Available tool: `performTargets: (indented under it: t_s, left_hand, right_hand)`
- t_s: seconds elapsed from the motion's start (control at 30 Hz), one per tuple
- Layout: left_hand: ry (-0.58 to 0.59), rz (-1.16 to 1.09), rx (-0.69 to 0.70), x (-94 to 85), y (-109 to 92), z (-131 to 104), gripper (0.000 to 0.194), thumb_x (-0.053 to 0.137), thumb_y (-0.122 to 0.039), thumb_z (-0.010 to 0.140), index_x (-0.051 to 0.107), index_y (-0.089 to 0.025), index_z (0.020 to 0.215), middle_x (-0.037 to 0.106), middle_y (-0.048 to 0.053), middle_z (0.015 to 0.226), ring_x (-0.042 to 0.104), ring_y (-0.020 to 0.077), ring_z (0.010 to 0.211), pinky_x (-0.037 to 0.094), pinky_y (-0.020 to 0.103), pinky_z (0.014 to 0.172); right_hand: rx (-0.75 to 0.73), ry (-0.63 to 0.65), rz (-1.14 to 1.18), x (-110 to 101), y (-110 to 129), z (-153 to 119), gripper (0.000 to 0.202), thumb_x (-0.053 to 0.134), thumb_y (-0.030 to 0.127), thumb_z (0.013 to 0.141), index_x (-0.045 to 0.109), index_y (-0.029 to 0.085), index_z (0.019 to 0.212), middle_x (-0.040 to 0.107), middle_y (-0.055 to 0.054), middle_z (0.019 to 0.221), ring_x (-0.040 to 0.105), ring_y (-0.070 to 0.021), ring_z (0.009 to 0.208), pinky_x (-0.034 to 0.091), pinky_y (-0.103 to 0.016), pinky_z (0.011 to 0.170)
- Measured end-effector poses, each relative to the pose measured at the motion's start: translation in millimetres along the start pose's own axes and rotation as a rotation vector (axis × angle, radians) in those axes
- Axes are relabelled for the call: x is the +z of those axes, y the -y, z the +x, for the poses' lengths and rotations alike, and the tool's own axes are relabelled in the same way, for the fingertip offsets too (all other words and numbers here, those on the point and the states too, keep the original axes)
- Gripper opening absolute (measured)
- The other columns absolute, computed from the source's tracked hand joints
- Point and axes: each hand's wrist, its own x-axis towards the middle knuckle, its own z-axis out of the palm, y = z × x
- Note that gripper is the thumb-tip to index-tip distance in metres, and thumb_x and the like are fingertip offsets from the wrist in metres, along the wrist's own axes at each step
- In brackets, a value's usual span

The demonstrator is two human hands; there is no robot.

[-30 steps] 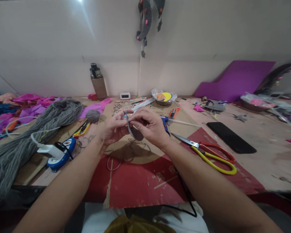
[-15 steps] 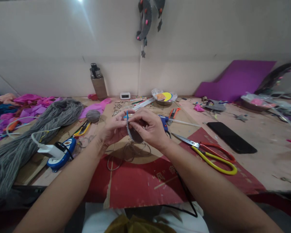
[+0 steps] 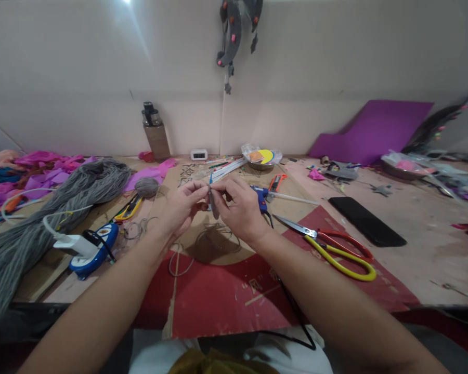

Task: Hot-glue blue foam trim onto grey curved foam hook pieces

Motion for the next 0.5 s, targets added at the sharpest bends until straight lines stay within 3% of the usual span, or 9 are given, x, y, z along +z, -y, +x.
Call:
performTargets:
  t_s: [0.17, 0.3, 0.5]
  left_hand:
    - [-0.062, 0.097, 0.112, 5.3, 3.4, -1.7, 0.024, 0.078, -0.037, 0.072, 0.067, -0.015, 0.074, 0.064, 0.002, 0.076, 0.056, 0.0117, 0.071, 0.045, 0.023, 0.066]
    - [-0.071, 0.129, 0.203, 5.5, 5.9, -3.5, 0.024, 0.082, -0.028, 0.066, 0.067, -0.017, 0.082, 0.065, 0.001, 0.083, 0.058, 0.0123, 0.077, 0.046, 0.024, 0.074]
    - [-0.056, 0.101, 0.217, 10.3, 8.1, -7.0, 0.021, 0.077, -0.023, 0.071, 0.064, -0.018, 0.087, 0.063, 0.0, 0.081, 0.058, 0.0107, 0.069, 0.048, 0.024, 0.064]
  right_hand:
    - [0.021, -0.015, -0.055, 1.0, -3.4, -1.2, 0.01, 0.053, 0.016, 0.091, 0.061, 0.022, 0.088, 0.061, -0.004, 0.082, 0.057, -0.017, 0.08, 0.047, -0.032, 0.069]
    - [-0.001, -0.051, -0.061, 0.9, -3.9, -2.0, 0.009, 0.054, 0.016, 0.091, 0.062, 0.021, 0.09, 0.061, -0.004, 0.081, 0.057, -0.0168, 0.079, 0.047, -0.031, 0.068]
    - [0.049, -0.093, -0.05, 0.4, -1.6, -3.1, 0.006, 0.058, 0.018, 0.09, 0.062, 0.022, 0.091, 0.063, -0.002, 0.082, 0.056, -0.0153, 0.077, 0.046, -0.03, 0.065]
